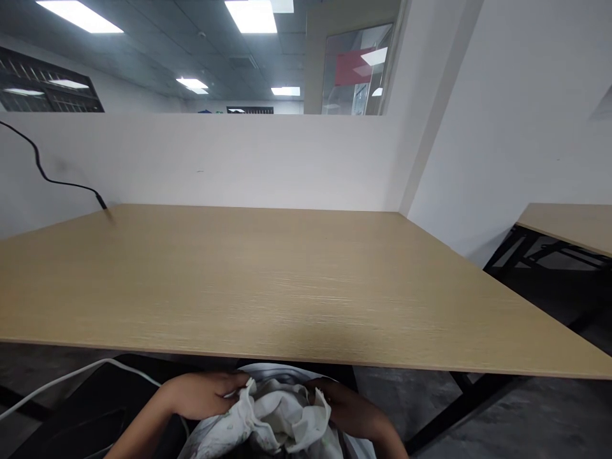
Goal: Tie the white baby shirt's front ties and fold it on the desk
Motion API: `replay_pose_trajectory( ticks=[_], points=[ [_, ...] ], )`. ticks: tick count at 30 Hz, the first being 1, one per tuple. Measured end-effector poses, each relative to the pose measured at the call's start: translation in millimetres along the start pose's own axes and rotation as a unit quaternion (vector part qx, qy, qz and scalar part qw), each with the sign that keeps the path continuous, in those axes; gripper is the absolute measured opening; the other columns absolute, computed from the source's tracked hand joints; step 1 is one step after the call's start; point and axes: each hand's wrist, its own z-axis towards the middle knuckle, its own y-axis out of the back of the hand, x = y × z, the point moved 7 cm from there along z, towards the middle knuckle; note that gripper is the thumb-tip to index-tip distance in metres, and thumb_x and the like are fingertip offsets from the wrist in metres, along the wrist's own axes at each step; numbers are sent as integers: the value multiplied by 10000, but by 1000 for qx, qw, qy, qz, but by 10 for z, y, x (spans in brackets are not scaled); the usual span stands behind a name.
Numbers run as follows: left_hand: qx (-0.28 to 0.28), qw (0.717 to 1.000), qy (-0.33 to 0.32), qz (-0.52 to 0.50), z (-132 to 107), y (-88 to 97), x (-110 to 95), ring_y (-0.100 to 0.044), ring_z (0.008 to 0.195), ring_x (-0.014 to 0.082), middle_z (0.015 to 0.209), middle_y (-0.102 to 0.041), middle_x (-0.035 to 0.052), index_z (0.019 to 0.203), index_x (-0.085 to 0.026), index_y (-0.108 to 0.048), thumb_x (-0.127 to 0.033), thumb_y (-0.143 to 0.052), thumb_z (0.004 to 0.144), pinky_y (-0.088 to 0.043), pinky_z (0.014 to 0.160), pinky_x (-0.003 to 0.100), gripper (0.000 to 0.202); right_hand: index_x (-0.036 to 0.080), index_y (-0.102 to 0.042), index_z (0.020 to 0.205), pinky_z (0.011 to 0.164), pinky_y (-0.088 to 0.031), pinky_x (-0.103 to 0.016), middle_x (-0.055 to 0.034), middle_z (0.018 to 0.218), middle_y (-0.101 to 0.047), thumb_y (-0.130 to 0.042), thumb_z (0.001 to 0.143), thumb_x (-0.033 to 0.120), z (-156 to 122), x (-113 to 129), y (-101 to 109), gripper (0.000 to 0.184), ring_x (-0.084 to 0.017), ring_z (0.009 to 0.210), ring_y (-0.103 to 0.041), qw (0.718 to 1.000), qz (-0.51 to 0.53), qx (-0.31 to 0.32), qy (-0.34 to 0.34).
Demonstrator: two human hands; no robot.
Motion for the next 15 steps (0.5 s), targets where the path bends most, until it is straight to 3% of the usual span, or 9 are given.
replay_pose_trajectory(
  ticks=[5,8,12,15],
  points=[
    [-5,1000,-20,-18,-33,113,-137,-617,871,188,980,-674,28,1014,-204,-602,-297,-500,873,-480,746,242,197,201,-675,857,771,-526,-329,-33,842,-664,-498,934,526,-10,-90,76,378,-193,817,-628,997,-80,-13,-7],
    [-20,999,-20,-22,-114,217,-208,-581,839,174,928,-638,13,986,-200,-574,-286,-539,840,-450,702,231,174,208,-641,890,782,-505,-304,-11,855,-627,-509,939,505,-78,-68,147,329,-177,829,-594,996,-85,-10,2],
    [-24,998,-27,-44,-262,374,-368,-549,814,158,882,-605,2,892,-192,-568,-359,-572,871,-420,682,225,169,228,-621,982,818,-497,-294,-16,929,-623,-525,939,524,-236,165,264,315,-176,880,-583,996,-85,-13,25],
    [-48,996,-43,-54,-386,523,-523,-527,765,149,784,-554,3,714,-178,-512,-440,-509,941,-403,670,230,347,213,-610,931,787,-505,-285,-25,899,-621,-498,958,516,-355,406,309,324,-169,830,-581,993,-94,-32,57]
  ],
)
